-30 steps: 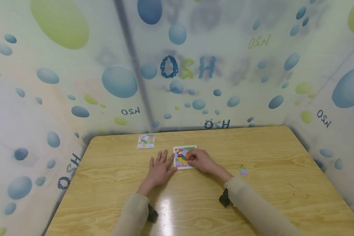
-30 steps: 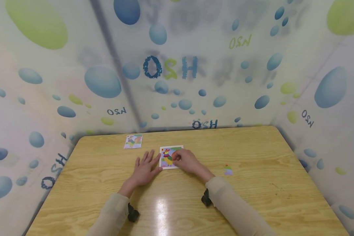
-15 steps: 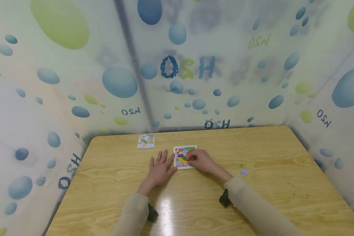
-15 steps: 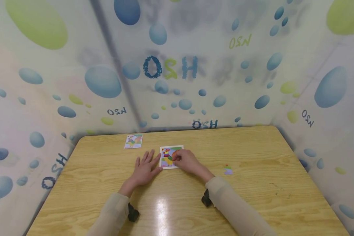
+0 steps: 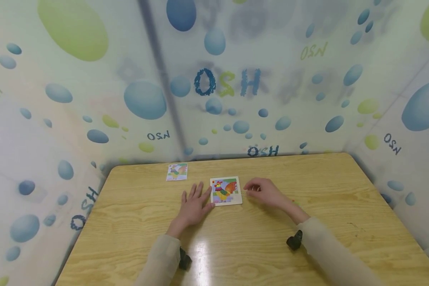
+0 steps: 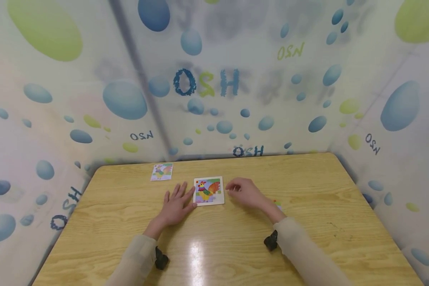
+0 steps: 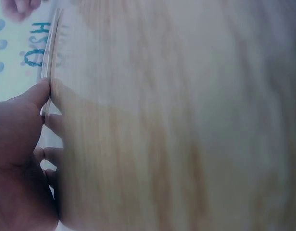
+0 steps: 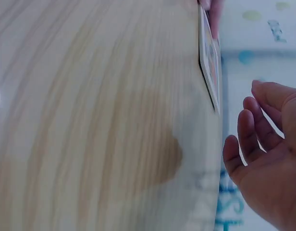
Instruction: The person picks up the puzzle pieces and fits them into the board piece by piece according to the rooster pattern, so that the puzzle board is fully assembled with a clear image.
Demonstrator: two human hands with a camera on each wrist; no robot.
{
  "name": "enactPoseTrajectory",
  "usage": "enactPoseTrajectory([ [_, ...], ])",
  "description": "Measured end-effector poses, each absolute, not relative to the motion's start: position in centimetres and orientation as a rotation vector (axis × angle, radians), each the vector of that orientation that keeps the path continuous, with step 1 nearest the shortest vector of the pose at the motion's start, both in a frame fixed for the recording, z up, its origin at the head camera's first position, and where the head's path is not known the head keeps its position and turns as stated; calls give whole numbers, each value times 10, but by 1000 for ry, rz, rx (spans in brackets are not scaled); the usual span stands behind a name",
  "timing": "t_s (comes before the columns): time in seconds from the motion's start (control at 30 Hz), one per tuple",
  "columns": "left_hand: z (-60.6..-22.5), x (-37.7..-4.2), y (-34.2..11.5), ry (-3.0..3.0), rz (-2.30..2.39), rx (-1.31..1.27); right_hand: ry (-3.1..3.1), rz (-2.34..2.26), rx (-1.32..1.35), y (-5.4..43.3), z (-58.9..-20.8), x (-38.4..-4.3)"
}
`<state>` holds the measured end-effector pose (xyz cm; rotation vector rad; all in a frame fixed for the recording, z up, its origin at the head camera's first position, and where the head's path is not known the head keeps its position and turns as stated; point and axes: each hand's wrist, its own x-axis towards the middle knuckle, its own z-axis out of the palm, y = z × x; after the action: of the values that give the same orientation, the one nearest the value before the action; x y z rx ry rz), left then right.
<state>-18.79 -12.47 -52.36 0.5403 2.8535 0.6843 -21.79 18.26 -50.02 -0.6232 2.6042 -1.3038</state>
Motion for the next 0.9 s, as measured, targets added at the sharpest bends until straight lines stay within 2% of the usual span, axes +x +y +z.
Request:
enactPoseTrajectory([
  [0.4, -521, -186, -124, 2854, 637, 497, 2696, -1344, -511, 276, -508, -192],
  [0.9, -524, -187, -122, 2855, 620, 495, 2689, -1287, -450, 332, -516, -170],
])
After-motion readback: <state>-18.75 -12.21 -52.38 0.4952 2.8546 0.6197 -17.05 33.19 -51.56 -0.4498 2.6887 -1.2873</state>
